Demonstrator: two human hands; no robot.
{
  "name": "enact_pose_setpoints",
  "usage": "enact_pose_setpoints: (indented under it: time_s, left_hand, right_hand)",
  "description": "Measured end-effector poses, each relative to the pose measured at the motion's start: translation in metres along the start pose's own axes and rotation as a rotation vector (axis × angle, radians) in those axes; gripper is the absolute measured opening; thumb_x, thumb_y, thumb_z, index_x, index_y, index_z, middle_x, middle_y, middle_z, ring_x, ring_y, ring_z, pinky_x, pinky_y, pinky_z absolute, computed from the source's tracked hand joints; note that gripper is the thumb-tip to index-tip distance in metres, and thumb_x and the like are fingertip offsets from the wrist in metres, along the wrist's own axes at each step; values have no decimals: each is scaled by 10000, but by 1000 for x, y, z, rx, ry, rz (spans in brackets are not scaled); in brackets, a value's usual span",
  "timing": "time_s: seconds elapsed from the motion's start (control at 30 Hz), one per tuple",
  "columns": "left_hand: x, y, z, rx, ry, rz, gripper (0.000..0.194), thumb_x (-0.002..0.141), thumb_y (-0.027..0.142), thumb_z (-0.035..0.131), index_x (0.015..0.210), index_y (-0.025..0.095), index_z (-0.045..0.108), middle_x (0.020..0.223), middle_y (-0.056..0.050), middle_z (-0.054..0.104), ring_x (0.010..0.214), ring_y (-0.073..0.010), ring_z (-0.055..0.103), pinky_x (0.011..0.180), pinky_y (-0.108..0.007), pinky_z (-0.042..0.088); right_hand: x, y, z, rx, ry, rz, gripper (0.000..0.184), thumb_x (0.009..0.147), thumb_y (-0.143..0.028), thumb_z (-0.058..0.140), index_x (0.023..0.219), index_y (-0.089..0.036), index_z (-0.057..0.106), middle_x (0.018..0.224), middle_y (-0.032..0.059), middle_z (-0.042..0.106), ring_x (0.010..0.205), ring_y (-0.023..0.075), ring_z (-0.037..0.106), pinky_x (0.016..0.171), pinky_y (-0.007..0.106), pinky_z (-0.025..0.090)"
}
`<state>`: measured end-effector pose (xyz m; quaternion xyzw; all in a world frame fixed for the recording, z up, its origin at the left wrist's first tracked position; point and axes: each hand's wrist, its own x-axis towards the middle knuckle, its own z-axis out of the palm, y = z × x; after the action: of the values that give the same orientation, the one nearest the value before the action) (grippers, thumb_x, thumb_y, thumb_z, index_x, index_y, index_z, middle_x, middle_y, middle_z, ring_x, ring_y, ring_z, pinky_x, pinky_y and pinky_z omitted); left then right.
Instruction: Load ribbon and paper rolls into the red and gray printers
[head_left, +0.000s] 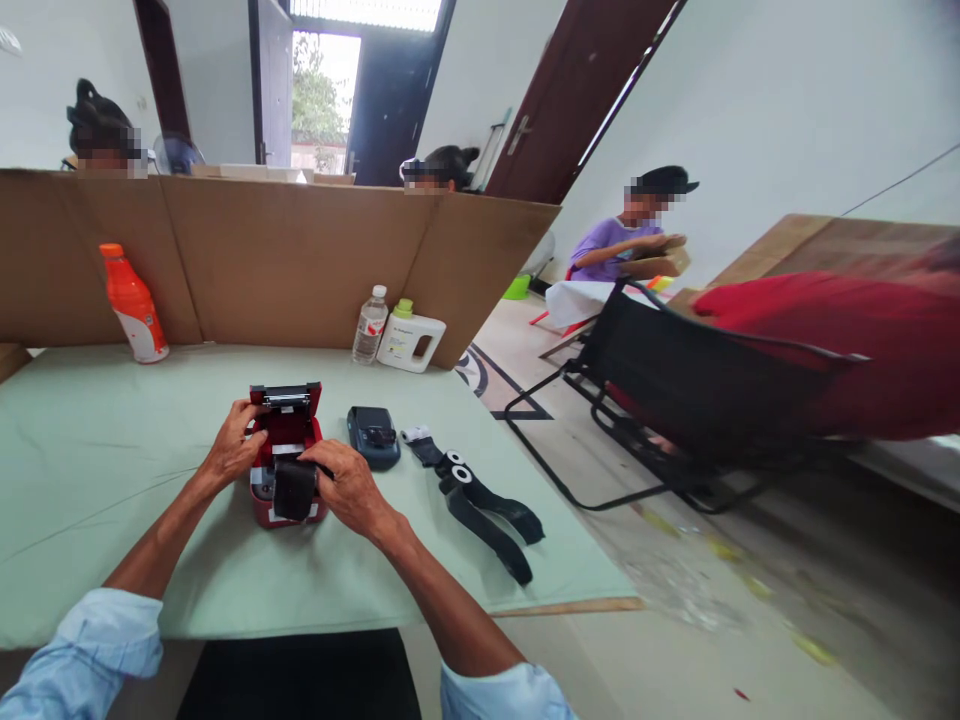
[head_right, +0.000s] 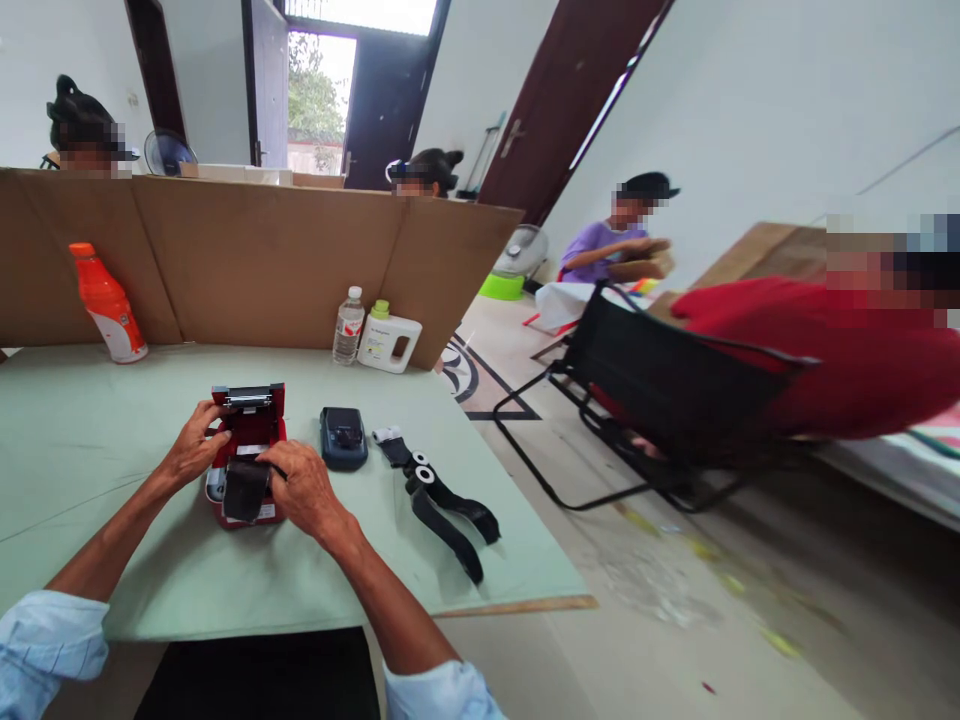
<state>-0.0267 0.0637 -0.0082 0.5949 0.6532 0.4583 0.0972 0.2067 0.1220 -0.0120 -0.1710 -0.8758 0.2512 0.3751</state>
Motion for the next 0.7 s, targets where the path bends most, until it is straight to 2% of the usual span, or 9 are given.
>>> enact_pose_setpoints:
  time_s: [0.17, 0.3, 0.37, 0.47, 0.6, 0.7]
  left_hand:
    - [-1, 12, -10, 111, 28, 38, 342, 803, 159, 557, 1082, 229, 741, 1308, -88, 606, 1141, -251, 646, 825, -367, 619]
    - [-11, 23, -18, 281, 99, 20, 342, 794, 143, 550, 1042, 234, 768, 1143, -83, 656, 1009, -248, 670, 843, -391, 605]
    - [-16, 29, -22, 309, 96, 18, 343, 794, 143, 543, 1032, 230, 775, 1056, -71, 684, 917, -234, 675, 860, -398, 597]
    - [-19, 39, -25, 206, 5, 21, 343, 804, 169, 548, 1054, 224, 776, 1033, -62, 747, 903, -233, 700, 844, -389, 595]
    - [-17, 53, -27, -42, -178, -16, 395, 789, 236, 613, 1156, 204, 755, 1080, -67, 788, 977, -250, 727, 802, -357, 597]
    - [-16, 58, -26, -114, -250, -47, 369, 771, 252, 645, 1112, 183, 769, 1028, -56, 797, 911, -237, 729, 777, -326, 584]
  right_hand:
    - [8, 3, -2, 210, 44, 68, 309, 888, -100, 530, 1010, -227, 784, 963, 41, 788, 872, 202, 727, 824, 325, 573]
    - [18, 5, -4, 324, 52, 129, 245, 921, -204, 547, 961, -204, 788, 918, 44, 783, 831, 199, 714, 792, 307, 563]
    - [24, 5, -5, 379, 39, 156, 251, 937, -260, 545, 937, -194, 788, 889, 38, 771, 807, 190, 700, 753, 287, 551]
    - [31, 3, -6, 463, 17, 199, 277, 946, -330, 550, 944, -186, 787, 865, 27, 749, 784, 178, 677, 700, 258, 532]
    - [42, -2, -11, 518, -26, 225, 284, 941, -369, 564, 946, -192, 787, 814, 2, 708, 740, 158, 635, 645, 227, 495]
    - [51, -7, -16, 554, -52, 221, 297, 936, -402, 576, 897, -184, 774, 778, -7, 673, 713, 150, 603, 617, 220, 464]
